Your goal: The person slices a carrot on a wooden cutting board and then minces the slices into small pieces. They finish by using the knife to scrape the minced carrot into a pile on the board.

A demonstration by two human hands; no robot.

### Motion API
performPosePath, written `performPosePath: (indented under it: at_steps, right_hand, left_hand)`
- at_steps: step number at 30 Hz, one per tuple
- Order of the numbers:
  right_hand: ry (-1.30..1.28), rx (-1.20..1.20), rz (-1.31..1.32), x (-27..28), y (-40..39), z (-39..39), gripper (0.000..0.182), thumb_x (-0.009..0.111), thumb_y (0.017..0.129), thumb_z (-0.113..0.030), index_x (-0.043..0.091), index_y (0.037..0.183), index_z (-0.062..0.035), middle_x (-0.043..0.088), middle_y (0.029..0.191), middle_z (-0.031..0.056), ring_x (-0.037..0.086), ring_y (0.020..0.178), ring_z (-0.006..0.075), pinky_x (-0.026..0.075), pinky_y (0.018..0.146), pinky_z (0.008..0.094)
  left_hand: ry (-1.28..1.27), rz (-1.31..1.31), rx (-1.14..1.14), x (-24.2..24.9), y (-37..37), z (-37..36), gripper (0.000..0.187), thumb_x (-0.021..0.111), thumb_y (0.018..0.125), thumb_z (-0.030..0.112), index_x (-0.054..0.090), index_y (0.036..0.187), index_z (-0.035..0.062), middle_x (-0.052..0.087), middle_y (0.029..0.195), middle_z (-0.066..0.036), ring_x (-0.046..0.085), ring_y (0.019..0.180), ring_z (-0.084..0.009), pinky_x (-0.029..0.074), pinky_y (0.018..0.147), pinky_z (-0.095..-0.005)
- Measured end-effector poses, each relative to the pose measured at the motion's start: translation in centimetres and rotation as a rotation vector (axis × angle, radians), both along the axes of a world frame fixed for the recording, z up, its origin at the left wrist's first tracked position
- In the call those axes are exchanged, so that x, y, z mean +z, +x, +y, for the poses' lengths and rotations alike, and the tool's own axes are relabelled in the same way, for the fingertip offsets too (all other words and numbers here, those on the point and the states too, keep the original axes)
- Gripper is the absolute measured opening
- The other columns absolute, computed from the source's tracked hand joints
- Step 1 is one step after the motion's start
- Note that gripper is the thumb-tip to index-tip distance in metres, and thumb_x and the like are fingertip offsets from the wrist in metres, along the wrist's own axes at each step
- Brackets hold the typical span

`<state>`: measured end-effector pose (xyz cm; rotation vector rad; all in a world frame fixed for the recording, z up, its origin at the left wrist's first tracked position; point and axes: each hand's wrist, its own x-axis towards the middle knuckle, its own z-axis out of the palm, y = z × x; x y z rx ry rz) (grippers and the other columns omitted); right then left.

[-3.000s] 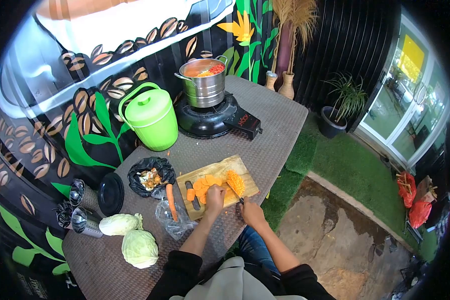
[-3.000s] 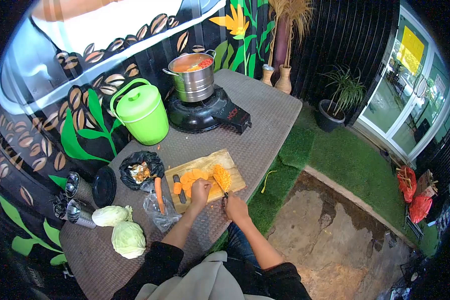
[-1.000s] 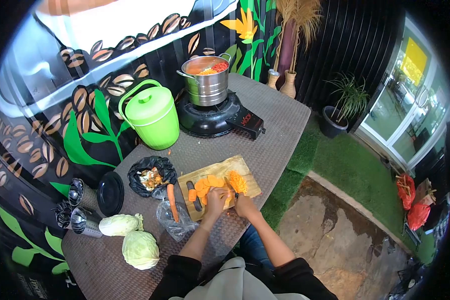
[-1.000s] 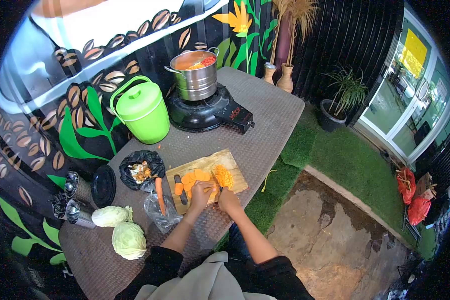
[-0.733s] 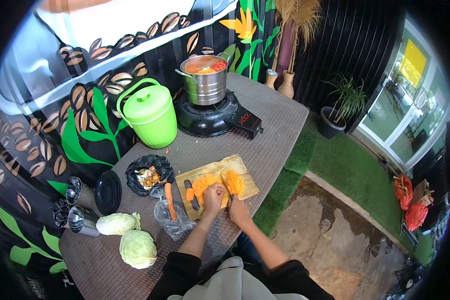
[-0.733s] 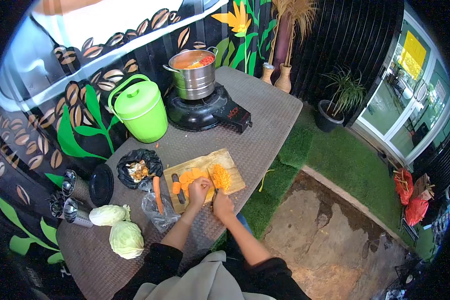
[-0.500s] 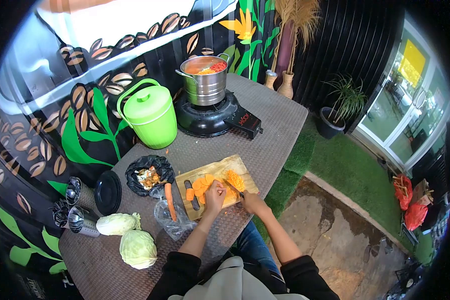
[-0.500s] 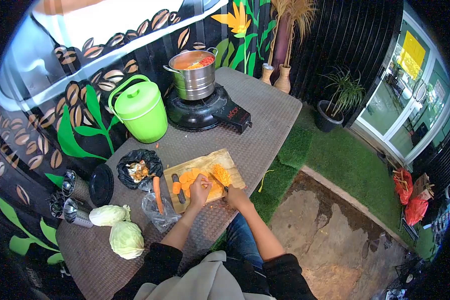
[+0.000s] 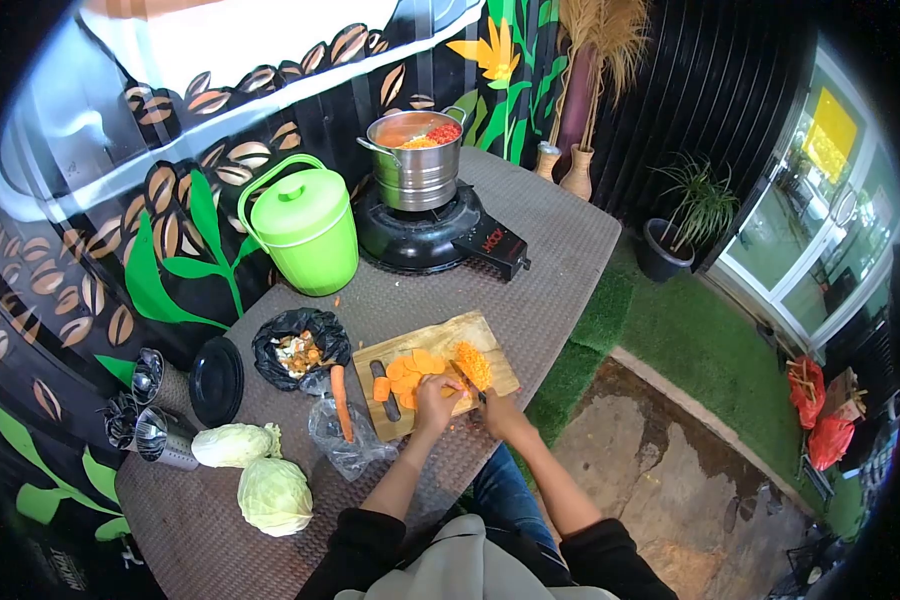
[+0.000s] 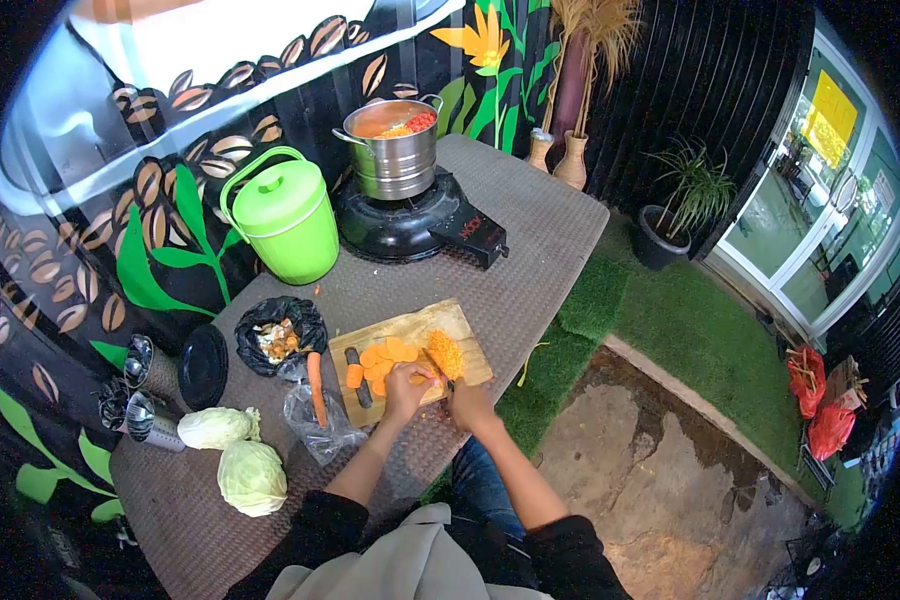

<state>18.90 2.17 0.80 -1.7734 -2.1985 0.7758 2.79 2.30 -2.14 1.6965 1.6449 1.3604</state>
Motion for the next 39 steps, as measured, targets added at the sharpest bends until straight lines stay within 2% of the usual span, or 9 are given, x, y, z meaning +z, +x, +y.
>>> performPosePath:
  at_steps: [5, 12, 16, 22, 23, 25, 28, 34, 39]
  right_hand:
    - [0.005, -0.183, -0.031, 0.0, -2.9, -2.8, 0.027, 0.047, 0.093, -0.023, 0.046, 0.105, 0.0013, 0.065, 0.085, 0.0284, 0.063, 0.083, 0.0472, 0.051, 0.075, 0.0509]
    - [-0.053, -0.011, 0.021, 2.1, -1.7, -1.2, 0.030, 0.048, 0.092, -0.024, 0.048, 0.104, 0.0032, 0.064, 0.088, 0.0298, 0.062, 0.086, 0.0473, 0.050, 0.078, 0.0515]
    - [0.038, -0.186, -0.013, 1.0, -3.1, -3.3, 0.028, 0.047, 0.092, -0.020, 0.047, 0.107, 0.0033, 0.063, 0.095, 0.0306, 0.061, 0.092, 0.0475, 0.048, 0.082, 0.0531]
    - [-0.183, -0.058, 0.179, 0.8, -1.4, 1.5, 0.034, 0.047, 0.093, -0.025, 0.048, 0.105, 0.0069, 0.062, 0.092, 0.0327, 0.061, 0.092, 0.0467, 0.048, 0.080, 0.0508]
    - [-0.146, -0.077, 0.199, 0.9, -1.4, 1.5, 0.034, 0.047, 0.094, -0.023, 0.050, 0.107, 0.0077, 0.062, 0.083, 0.0323, 0.065, 0.072, 0.0438, 0.052, 0.068, 0.0487]
    - [-0.074, -0.073, 0.231, 0.1, -1.2, 0.9, 0.034, 0.047, 0.094, -0.024, 0.050, 0.106, 0.0077, 0.061, 0.084, 0.0325, 0.064, 0.073, 0.0438, 0.051, 0.067, 0.0483]
    - [0.002, -0.083, 0.274, -1.0, -1.7, -1.1, 0.035, 0.047, 0.094, -0.025, 0.049, 0.105, 0.0078, 0.061, 0.085, 0.0340, 0.063, 0.077, 0.0458, 0.050, 0.071, 0.0505]
    - [-0.138, -0.152, 0.382, 0.1, -3.5, -4.3, 0.038, 0.042, 0.096, -0.029, 0.048, 0.103, 0.0074, 0.060, 0.079, 0.0355, 0.062, 0.063, 0.0455, 0.051, 0.070, 0.0527]
    - [-0.073, -0.206, 0.296, -0.7, -3.9, -2.9, 0.037, 0.042, 0.096, -0.028, 0.045, 0.102, 0.0085, 0.061, 0.080, 0.0348, 0.062, 0.074, 0.0479, 0.051, 0.072, 0.0524]
  left_hand:
    - [-0.127, -0.076, 0.043, 0.5, -0.1, 0.1, 0.015, 0.080, 0.064, 0.008, 0.067, 0.071, 0.0054, 0.067, 0.078, -0.010, 0.061, 0.079, -0.0262, 0.048, 0.073, -0.0363]
    - [-0.095, -0.042, 0.041, 0.2, -0.4, -0.2, 0.012, 0.077, 0.070, 0.008, 0.069, 0.078, 0.0025, 0.068, 0.080, -0.012, 0.063, 0.071, -0.0238, 0.049, 0.066, -0.0324]
    - [-0.206, -0.080, 0.043, 1.0, -0.5, -0.2, 0.008, 0.072, 0.075, 0.005, 0.070, 0.080, 0.0009, 0.069, 0.085, -0.013, 0.066, 0.073, -0.0213, 0.051, 0.064, -0.0301]
    - [-0.044, -0.228, -0.008, 1.0, -1.1, 0.3, 0.013, 0.070, 0.073, -0.001, 0.072, 0.085, 0.0033, 0.069, 0.086, -0.011, 0.063, 0.079, -0.0172, 0.049, 0.065, -0.0287]
    - [-0.044, -0.227, -0.006, 1.1, -1.6, 0.2, 0.013, 0.070, 0.073, -0.001, 0.072, 0.085, 0.0033, 0.069, 0.086, -0.011, 0.063, 0.079, -0.0172, 0.049, 0.065, -0.0287]
    - [0.137, 0.215, 0.045, 2.1, -2.7, 0.2, 0.015, 0.070, 0.073, 0.002, 0.073, 0.087, 0.0057, 0.068, 0.097, -0.007, 0.057, 0.099, -0.0223, 0.045, 0.083, -0.0361]
    - [-0.015, 0.413, 0.048, 3.0, -3.7, 0.5, 0.025, 0.070, 0.074, 0.007, 0.071, 0.099, 0.0096, 0.064, 0.110, -0.003, 0.047, 0.112, -0.0263, 0.034, 0.096, -0.0437]
    - [-0.036, 0.638, -0.146, 2.8, -5.0, 2.4, 0.043, 0.068, 0.076, 0.010, 0.059, 0.119, 0.0125, 0.058, 0.117, -0.003, 0.045, 0.115, -0.0271, 0.030, 0.096, -0.0437]
    - [-0.151, 0.639, -0.129, 3.9, -5.1, 2.4, 0.037, 0.070, 0.077, 0.013, 0.061, 0.113, 0.0129, 0.058, 0.117, -0.004, 0.044, 0.116, -0.0268, 0.031, 0.095, -0.0445]
